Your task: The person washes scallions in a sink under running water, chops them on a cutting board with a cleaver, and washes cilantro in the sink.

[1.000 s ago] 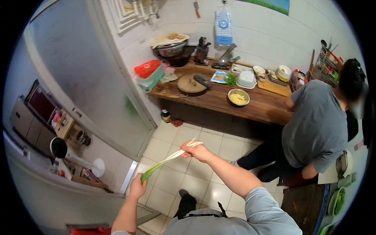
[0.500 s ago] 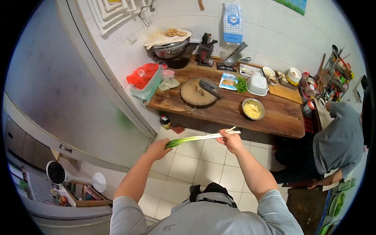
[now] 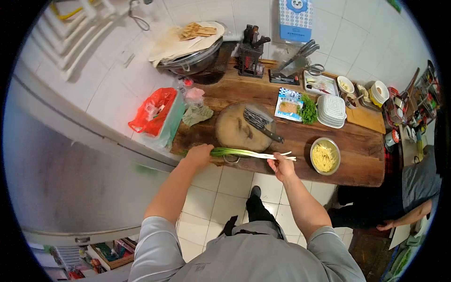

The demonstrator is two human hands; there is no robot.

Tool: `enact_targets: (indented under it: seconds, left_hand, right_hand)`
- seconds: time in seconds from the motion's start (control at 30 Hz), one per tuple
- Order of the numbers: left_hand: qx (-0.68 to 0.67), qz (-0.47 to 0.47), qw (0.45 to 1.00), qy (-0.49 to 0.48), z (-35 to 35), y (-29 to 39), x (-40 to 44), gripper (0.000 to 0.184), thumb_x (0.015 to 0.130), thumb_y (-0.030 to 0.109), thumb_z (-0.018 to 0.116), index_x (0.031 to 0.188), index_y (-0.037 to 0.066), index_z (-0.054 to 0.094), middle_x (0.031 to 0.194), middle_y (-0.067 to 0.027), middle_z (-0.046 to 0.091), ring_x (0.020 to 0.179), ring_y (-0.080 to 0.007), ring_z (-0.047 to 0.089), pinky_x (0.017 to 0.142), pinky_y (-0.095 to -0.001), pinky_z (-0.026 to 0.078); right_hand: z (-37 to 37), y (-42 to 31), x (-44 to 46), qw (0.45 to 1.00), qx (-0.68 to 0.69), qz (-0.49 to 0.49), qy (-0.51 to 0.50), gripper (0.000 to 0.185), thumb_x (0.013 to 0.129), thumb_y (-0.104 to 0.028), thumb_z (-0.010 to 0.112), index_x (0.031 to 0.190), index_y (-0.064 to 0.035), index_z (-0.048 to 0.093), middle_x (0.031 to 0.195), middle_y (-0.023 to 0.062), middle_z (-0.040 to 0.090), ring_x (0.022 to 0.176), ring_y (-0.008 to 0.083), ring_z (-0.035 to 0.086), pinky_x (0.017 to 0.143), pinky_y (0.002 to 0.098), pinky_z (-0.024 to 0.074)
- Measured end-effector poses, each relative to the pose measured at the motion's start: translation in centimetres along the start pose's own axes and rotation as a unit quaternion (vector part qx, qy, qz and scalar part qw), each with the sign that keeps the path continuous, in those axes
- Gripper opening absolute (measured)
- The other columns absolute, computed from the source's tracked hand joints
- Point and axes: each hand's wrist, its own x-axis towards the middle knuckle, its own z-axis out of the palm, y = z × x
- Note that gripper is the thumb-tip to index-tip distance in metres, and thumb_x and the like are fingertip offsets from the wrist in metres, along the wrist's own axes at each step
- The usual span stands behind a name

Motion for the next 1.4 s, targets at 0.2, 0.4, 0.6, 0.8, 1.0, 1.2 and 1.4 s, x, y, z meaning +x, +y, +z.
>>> enact_targets:
  seconds: [0.2,0.4,0.6,0.8,1.0,1.2,1.4]
  left_hand:
    - [-0.042,-0.078,0.989,-0.115,-3.2,-1.7,9.7,0.039,0.083,0.01,0.058,0.12,0.003,0.047,0.124,-0.0179,0.05,0.114,-0.0339,0.049,0.092,-0.045,0.042]
    - [-0.031,-0.026,0.984,-0.172,-2.5,-5.4,16.3,0.045,0.086,0.019,0.06,0.124,0.004,0.044,0.131,-0.0173,0.043,0.118,-0.0351,0.045,0.092,-0.0459,0.042]
    - [-0.098,-0.04,0.984,-0.147,-4.3,-8.3,19.0,0.044,0.096,0.036,0.041,0.129,0.008,0.046,0.131,-0.0173,0.042,0.126,-0.0344,0.037,0.1,-0.0463,0.039]
    - [-0.126,-0.126,0.973,-0.148,-3.8,-15.1,23.3,0.052,0.09,0.012,0.051,0.14,0.014,0.036,0.145,-0.013,0.03,0.133,-0.0333,0.029,0.107,-0.0444,0.032]
    - [-0.058,-0.109,0.98,-0.158,-2.2,-16.5,23.1,0.057,0.088,0.002,0.047,0.142,0.013,0.031,0.151,-0.0136,0.016,0.137,-0.0358,0.02,0.108,-0.0467,0.03]
    - [-0.239,-0.146,0.958,-0.059,-3.3,-16.5,25.7,0.059,0.09,0.028,0.056,0.14,0.006,0.032,0.143,-0.0178,0.034,0.128,-0.0341,0.037,0.101,-0.0439,0.038]
    - [-0.289,-0.193,0.935,0.068,-6.0,-16.0,26.7,0.069,0.089,0.048,0.052,0.132,-0.006,0.04,0.128,-0.0242,0.049,0.115,-0.036,0.051,0.096,-0.0434,0.042]
  right_hand:
    - [1.7,0.3,7.1,0.992,0.071,0.04,0.097,0.023,0.089,-0.007,0.056,0.105,0.0085,0.051,0.088,0.0152,0.057,0.07,0.0201,0.062,0.053,0.025,0.0573]
    - [3.3,0.9,9.2,0.99,0.046,0.027,0.13,0.022,0.088,-0.012,0.061,0.1,0.0038,0.052,0.089,0.013,0.057,0.074,0.0213,0.062,0.06,0.024,0.0566]
    - [3.3,0.4,9.1,0.994,-0.045,0.043,0.095,0.026,0.088,-0.014,0.06,0.105,0.0036,0.051,0.086,0.0165,0.059,0.073,0.0234,0.063,0.055,0.026,0.0536]
    - [4.8,0.2,6.4,0.972,-0.138,0.149,0.113,0.022,0.088,-0.016,0.057,0.105,-0.0039,0.052,0.087,0.0137,0.061,0.074,0.0262,0.064,0.067,0.0338,0.0532]
    - [7.8,-0.8,5.3,0.934,-0.271,0.234,0.012,0.027,0.089,-0.024,0.056,0.101,0.0006,0.053,0.083,0.0158,0.064,0.072,0.0272,0.065,0.065,0.0377,0.0536]
    - [16.3,-3.9,9.8,0.938,-0.293,0.165,-0.082,0.033,0.092,-0.026,0.054,0.102,0.0049,0.053,0.085,0.018,0.065,0.07,0.0251,0.065,0.063,0.0351,0.0545]
    - [22.1,-4.9,13.7,0.954,-0.254,0.092,-0.128,0.031,0.095,-0.022,0.048,0.111,0.0044,0.051,0.097,0.0149,0.063,0.084,0.0229,0.064,0.074,0.0319,0.053]
